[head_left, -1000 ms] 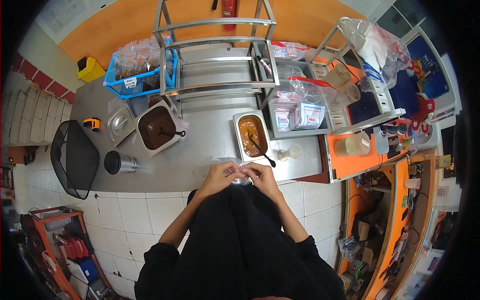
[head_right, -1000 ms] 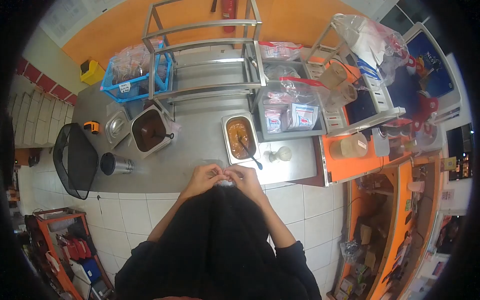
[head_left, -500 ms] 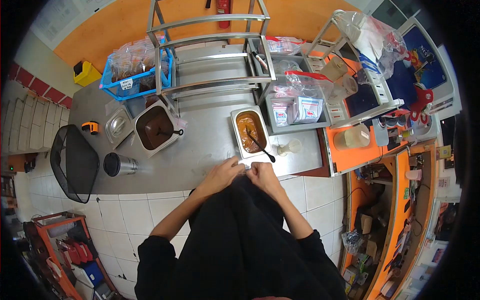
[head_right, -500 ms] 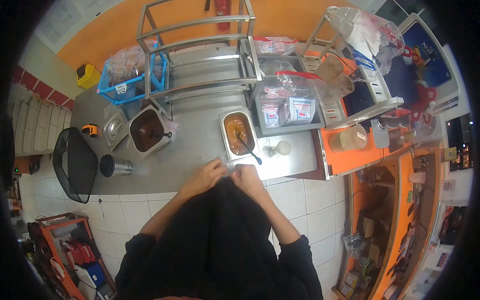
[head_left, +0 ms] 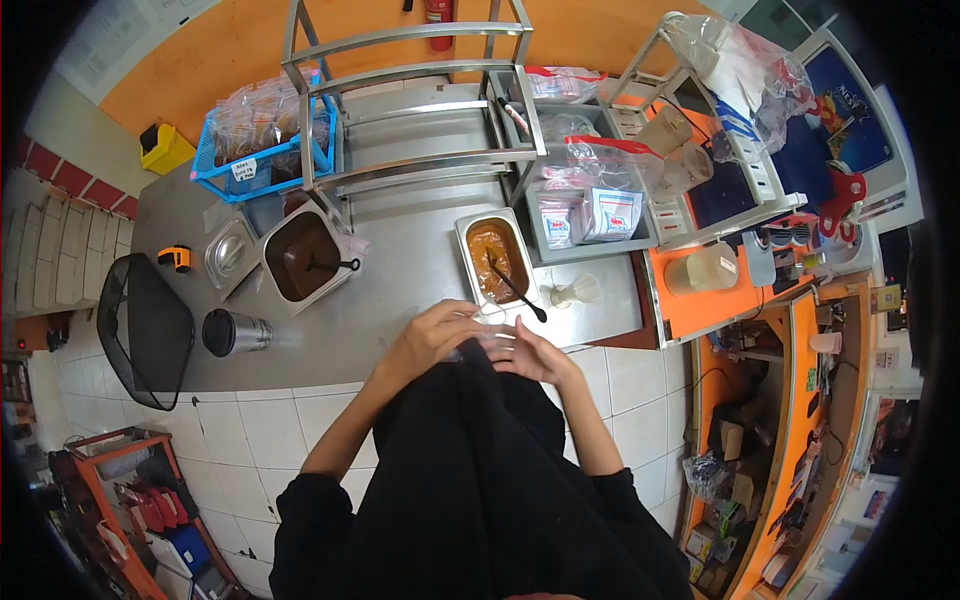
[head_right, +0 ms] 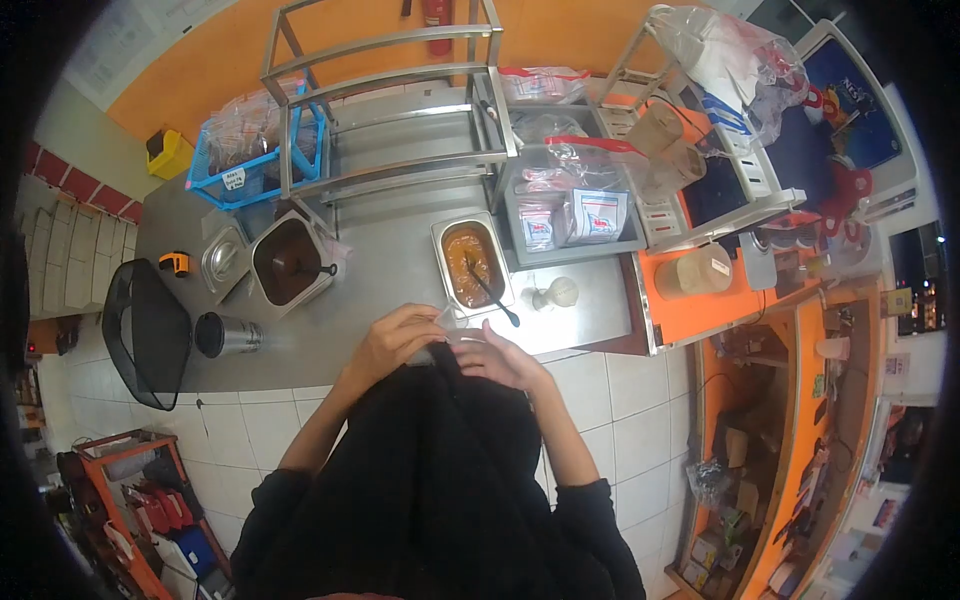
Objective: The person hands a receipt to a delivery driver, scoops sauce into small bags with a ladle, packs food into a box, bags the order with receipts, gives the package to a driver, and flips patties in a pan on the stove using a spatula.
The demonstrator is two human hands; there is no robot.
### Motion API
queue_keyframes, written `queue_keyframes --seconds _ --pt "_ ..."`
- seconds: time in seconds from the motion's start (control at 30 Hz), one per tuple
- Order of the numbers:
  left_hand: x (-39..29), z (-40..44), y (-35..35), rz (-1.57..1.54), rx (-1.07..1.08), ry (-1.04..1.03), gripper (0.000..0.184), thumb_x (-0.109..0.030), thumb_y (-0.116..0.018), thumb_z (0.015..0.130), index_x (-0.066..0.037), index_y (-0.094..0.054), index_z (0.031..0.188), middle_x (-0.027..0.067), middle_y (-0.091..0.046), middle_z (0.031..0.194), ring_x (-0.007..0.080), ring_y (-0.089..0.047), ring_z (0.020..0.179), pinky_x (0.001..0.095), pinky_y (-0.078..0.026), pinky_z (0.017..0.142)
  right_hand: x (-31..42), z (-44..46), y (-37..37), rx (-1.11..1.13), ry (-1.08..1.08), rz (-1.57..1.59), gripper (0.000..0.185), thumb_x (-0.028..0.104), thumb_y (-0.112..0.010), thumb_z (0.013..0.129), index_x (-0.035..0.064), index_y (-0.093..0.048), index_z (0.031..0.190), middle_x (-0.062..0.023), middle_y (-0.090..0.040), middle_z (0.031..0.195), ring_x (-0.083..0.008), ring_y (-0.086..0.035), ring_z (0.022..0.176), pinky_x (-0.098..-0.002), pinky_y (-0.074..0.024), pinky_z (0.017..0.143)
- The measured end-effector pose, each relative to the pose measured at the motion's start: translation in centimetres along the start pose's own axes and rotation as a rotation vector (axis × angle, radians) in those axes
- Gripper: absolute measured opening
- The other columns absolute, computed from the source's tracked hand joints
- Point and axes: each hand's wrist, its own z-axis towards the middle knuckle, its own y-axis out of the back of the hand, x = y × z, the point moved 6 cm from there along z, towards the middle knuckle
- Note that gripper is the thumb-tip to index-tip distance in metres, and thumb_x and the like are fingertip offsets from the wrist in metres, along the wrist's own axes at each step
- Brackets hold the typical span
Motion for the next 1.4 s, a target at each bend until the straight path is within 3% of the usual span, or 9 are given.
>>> queue_keyframes --seconds 0.1,0.23,0.33,0.37,0.47,0.57,0.8,1.2,1.4 --pt "0.3 -0.1 0.1 0.024 -0.044 0.063 0.010 -0.004 -0.063 0.072 -0.002 -0.064 0.082 0.0110 -0.059 0.098 0.0230 -0.060 0.085 0.0311 -0.049 0.073 -1.5 2.2 -0.1 -0.005 0.146 0.301 0.035 0.033 -0.048 0.089 0.0034 -0.052 0.106 -0.0062 -0.058 0.090 -0.0138 -0.056 0.077 -0.0249 -0.0454 0.070" --pt "1.3 -0.6 1.2 0.037 -0.190 0.201 0.009 -0.003 -0.063 0.073 -0.001 -0.064 0.082 0.0109 -0.060 0.094 0.0223 -0.061 0.082 0.0277 -0.049 0.072 -3.2 1.9 4.2 -0.322 0.052 -0.291 0.023 0.021 -0.056 0.086 0.0053 -0.047 0.100 -0.0017 -0.055 0.072 -0.0080 -0.050 0.057 -0.0186 -0.0415 0.053" --pt "4.1 -1.8 1.7 -0.038 -0.294 0.330 0.008 0.000 -0.063 0.074 0.000 -0.065 0.082 0.0111 -0.061 0.094 0.0187 -0.061 0.084 0.0263 -0.050 0.074 -2.5 -0.1 6.9 -0.773 0.439 -0.514 0.025 0.013 -0.060 0.083 0.0055 -0.045 0.101 -0.0007 -0.052 0.073 -0.0075 -0.048 0.055 -0.0188 -0.0410 0.051" --pt "4.7 -2.2 1.9 -0.079 -0.323 0.384 0.008 0.002 -0.062 0.074 0.001 -0.065 0.081 0.0114 -0.061 0.095 0.0171 -0.061 0.085 0.0262 -0.050 0.075 -1.1 -0.6 6.1 -0.794 0.748 -0.384 0.036 0.007 -0.062 0.080 0.0053 -0.040 0.108 -0.0018 -0.049 0.077 -0.0080 -0.049 0.061 -0.0187 -0.0413 0.053" --pt "6.2 -3.2 1.9 -0.323 -0.421 0.571 0.007 0.002 -0.062 0.076 0.002 -0.065 0.082 0.0118 -0.061 0.095 0.0150 -0.059 0.086 0.0268 -0.051 0.077 2.5 -1.4 4.3 -0.811 1.063 -0.420 0.037 0.004 -0.064 0.077 0.0017 -0.046 0.109 -0.0095 -0.049 0.090 -0.0134 -0.051 0.082 -0.0227 -0.0441 0.070" --pt "6.4 -3.3 2.0 -0.278 -0.425 0.579 0.007 -0.001 -0.064 0.075 0.004 -0.064 0.081 0.0145 -0.061 0.093 0.0178 -0.062 0.082 0.0278 -0.053 0.074 5.2 0.5 3.7 -0.839 1.093 -0.876 0.005 0.003 -0.061 0.076 0.0013 -0.062 0.081 -0.0092 -0.055 0.086 -0.0219 -0.051 0.084 -0.0312 -0.0392 0.081" --pt "5.5 -2.7 4.0 -0.001 -0.517 0.512 0.008 0.001 -0.062 0.076 0.004 -0.059 0.082 0.0145 -0.058 0.093 0.0193 -0.062 0.079 0.0283 -0.054 0.072 8.4 -2.4 -2.2 -0.651 1.158 -1.470 0.016 -0.001 -0.063 0.072 0.0037 -0.064 0.087 -0.0097 -0.059 0.086 -0.0250 -0.059 0.078 -0.0323 -0.0473 0.066" --pt "6.6 -3.2 4.0 0.085 -0.507 0.519 0.007 -0.001 -0.064 0.074 0.003 -0.061 0.078 0.0164 -0.061 0.100 0.0196 -0.063 0.086 0.0271 -0.051 0.073 7.9 -4.1 0.3 -0.725 1.294 -1.130 0.012 -0.008 -0.055 0.075 -0.0011 -0.063 0.080 -0.0116 -0.063 0.083 -0.0202 -0.060 0.075 -0.0271 -0.0475 0.067" --pt "6.0 -2.5 3.9 0.227 -0.476 0.436 0.005 -0.002 -0.062 0.074 0.002 -0.060 0.077 0.0176 -0.061 0.099 0.0257 -0.062 0.088 0.0304 -0.048 0.075 6.8 -0.5 3.4 -0.775 1.121 -0.936 0.009 -0.004 -0.053 0.080 -0.0032 -0.062 0.082 -0.0117 -0.062 0.080 -0.0187 -0.059 0.074 -0.0272 -0.0460 0.071"
